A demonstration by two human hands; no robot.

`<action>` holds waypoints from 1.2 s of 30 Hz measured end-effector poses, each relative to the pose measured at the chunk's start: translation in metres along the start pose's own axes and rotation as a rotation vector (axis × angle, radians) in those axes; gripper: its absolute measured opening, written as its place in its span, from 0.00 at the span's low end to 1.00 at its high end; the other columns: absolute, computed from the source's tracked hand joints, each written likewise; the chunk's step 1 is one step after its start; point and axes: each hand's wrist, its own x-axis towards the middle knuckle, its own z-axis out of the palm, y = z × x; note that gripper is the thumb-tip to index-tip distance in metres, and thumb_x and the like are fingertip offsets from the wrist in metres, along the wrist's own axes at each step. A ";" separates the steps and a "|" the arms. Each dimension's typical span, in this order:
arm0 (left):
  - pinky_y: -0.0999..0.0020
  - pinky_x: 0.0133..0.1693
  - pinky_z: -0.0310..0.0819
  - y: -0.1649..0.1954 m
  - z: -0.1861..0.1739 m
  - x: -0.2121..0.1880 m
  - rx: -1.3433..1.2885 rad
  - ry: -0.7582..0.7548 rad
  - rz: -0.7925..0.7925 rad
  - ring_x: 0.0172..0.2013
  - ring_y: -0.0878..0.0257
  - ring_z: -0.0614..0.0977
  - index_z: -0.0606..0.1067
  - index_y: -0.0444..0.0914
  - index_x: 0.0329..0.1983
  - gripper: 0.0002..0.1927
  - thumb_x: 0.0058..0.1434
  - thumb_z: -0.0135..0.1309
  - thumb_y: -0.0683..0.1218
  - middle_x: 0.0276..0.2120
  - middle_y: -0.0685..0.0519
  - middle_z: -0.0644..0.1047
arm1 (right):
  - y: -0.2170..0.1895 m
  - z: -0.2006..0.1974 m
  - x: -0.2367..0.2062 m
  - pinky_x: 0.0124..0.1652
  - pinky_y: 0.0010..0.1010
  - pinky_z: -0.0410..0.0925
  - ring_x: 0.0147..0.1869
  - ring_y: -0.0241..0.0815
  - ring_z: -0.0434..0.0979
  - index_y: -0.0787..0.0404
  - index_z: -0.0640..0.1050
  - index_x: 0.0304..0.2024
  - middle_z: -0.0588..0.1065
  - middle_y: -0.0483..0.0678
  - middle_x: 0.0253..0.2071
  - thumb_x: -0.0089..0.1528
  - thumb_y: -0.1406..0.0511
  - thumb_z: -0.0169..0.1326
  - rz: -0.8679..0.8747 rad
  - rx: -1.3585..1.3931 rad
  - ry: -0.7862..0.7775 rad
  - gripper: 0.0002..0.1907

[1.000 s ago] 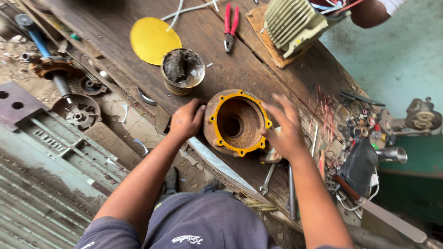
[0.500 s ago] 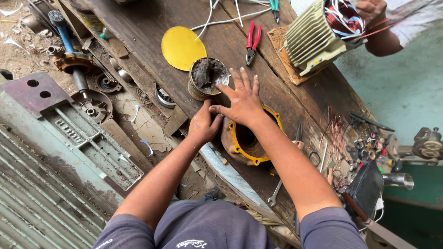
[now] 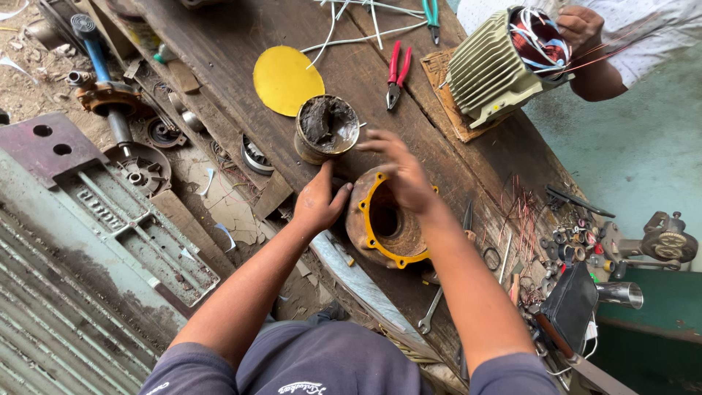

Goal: The person places a yellow gasket onto the rim of a rusty cylindrical metal housing on a workbench. They repeatedly adjust and press the gasket into place with both hands, occasionally dipping a finger into a nearby container of dark grease and applying it to the gasket edge.

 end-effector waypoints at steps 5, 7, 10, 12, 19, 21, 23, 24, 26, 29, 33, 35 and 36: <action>0.48 0.47 0.74 -0.010 0.012 0.004 0.177 0.179 0.211 0.47 0.37 0.80 0.67 0.33 0.63 0.30 0.64 0.58 0.54 0.46 0.33 0.79 | 0.030 -0.054 -0.069 0.80 0.53 0.44 0.83 0.54 0.54 0.59 0.77 0.61 0.64 0.56 0.73 0.65 0.27 0.31 -0.023 0.442 0.066 0.51; 0.50 0.46 0.75 -0.015 0.022 0.003 0.139 0.174 0.266 0.46 0.40 0.81 0.71 0.35 0.59 0.24 0.65 0.57 0.52 0.45 0.37 0.80 | 0.041 -0.074 -0.104 0.81 0.54 0.45 0.83 0.56 0.55 0.57 0.78 0.61 0.63 0.56 0.74 0.65 0.26 0.28 0.014 0.255 0.125 0.52; 0.52 0.44 0.76 -0.024 0.029 0.000 0.079 0.099 0.270 0.43 0.44 0.82 0.76 0.39 0.50 0.13 0.68 0.53 0.49 0.41 0.42 0.81 | 0.048 -0.095 -0.157 0.76 0.53 0.46 0.82 0.59 0.53 0.46 0.78 0.62 0.63 0.55 0.74 0.59 0.25 0.32 0.116 -0.584 0.189 0.49; 0.50 0.41 0.75 -0.029 0.033 0.001 0.150 0.084 0.246 0.40 0.42 0.82 0.77 0.38 0.45 0.09 0.68 0.53 0.48 0.37 0.42 0.80 | 0.052 -0.093 -0.183 0.76 0.56 0.43 0.82 0.62 0.50 0.40 0.76 0.65 0.60 0.55 0.76 0.58 0.26 0.36 0.223 -0.745 0.188 0.45; 0.49 0.38 0.73 -0.044 0.048 0.000 0.208 0.132 0.301 0.37 0.40 0.80 0.75 0.37 0.41 0.07 0.68 0.54 0.47 0.33 0.41 0.78 | 0.064 -0.075 -0.208 0.73 0.62 0.35 0.81 0.63 0.44 0.37 0.74 0.66 0.56 0.55 0.76 0.47 0.31 0.58 0.316 -1.010 0.076 0.47; 0.49 0.37 0.73 -0.048 0.050 0.000 0.196 0.132 0.309 0.36 0.40 0.80 0.76 0.38 0.42 0.07 0.68 0.53 0.46 0.33 0.41 0.78 | 0.062 -0.073 -0.209 0.72 0.62 0.35 0.81 0.63 0.44 0.36 0.75 0.64 0.56 0.55 0.75 0.45 0.31 0.58 0.333 -1.054 0.050 0.47; 0.49 0.37 0.73 -0.050 0.052 -0.001 0.200 0.117 0.292 0.36 0.40 0.80 0.75 0.37 0.42 0.07 0.69 0.53 0.46 0.33 0.41 0.78 | 0.057 -0.074 -0.211 0.72 0.62 0.35 0.81 0.63 0.45 0.36 0.76 0.62 0.57 0.54 0.75 0.43 0.31 0.59 0.331 -1.058 0.033 0.46; 0.49 0.37 0.73 -0.051 0.052 0.000 0.202 0.114 0.285 0.36 0.40 0.80 0.75 0.37 0.42 0.07 0.69 0.53 0.46 0.33 0.40 0.78 | 0.055 -0.075 -0.212 0.73 0.61 0.35 0.81 0.62 0.45 0.36 0.76 0.60 0.58 0.53 0.74 0.42 0.31 0.59 0.317 -1.041 0.032 0.46; 0.48 0.38 0.72 -0.051 0.051 0.001 0.230 0.106 0.273 0.37 0.39 0.80 0.75 0.37 0.42 0.07 0.69 0.54 0.46 0.33 0.40 0.78 | 0.054 -0.077 -0.211 0.74 0.60 0.35 0.81 0.62 0.46 0.36 0.77 0.60 0.58 0.53 0.74 0.43 0.30 0.58 0.282 -1.004 0.057 0.46; 0.48 0.38 0.73 -0.051 0.050 -0.001 0.204 0.107 0.272 0.37 0.39 0.80 0.75 0.37 0.43 0.07 0.69 0.53 0.46 0.34 0.40 0.78 | 0.061 -0.080 -0.205 0.74 0.60 0.36 0.81 0.63 0.46 0.37 0.77 0.63 0.58 0.55 0.75 0.47 0.30 0.56 0.269 -0.973 0.084 0.46; 0.48 0.39 0.74 -0.048 0.050 -0.002 0.221 0.102 0.259 0.38 0.39 0.81 0.75 0.38 0.42 0.07 0.69 0.53 0.47 0.34 0.40 0.79 | 0.075 -0.080 -0.204 0.74 0.60 0.36 0.81 0.62 0.46 0.34 0.78 0.62 0.58 0.54 0.75 0.47 0.28 0.52 0.277 -0.925 0.043 0.45; 0.49 0.39 0.74 -0.047 0.049 -0.001 0.220 0.105 0.266 0.38 0.39 0.81 0.76 0.38 0.43 0.07 0.69 0.53 0.47 0.35 0.40 0.79 | 0.080 -0.080 -0.208 0.75 0.59 0.39 0.82 0.62 0.48 0.33 0.78 0.60 0.59 0.53 0.76 0.49 0.27 0.49 0.262 -0.830 0.075 0.43; 0.49 0.39 0.74 -0.047 0.049 -0.001 0.219 0.105 0.268 0.38 0.39 0.81 0.76 0.38 0.43 0.08 0.69 0.53 0.47 0.35 0.40 0.79 | 0.083 -0.081 -0.209 0.76 0.58 0.41 0.83 0.61 0.48 0.31 0.79 0.59 0.60 0.52 0.77 0.51 0.27 0.48 0.261 -0.772 0.109 0.41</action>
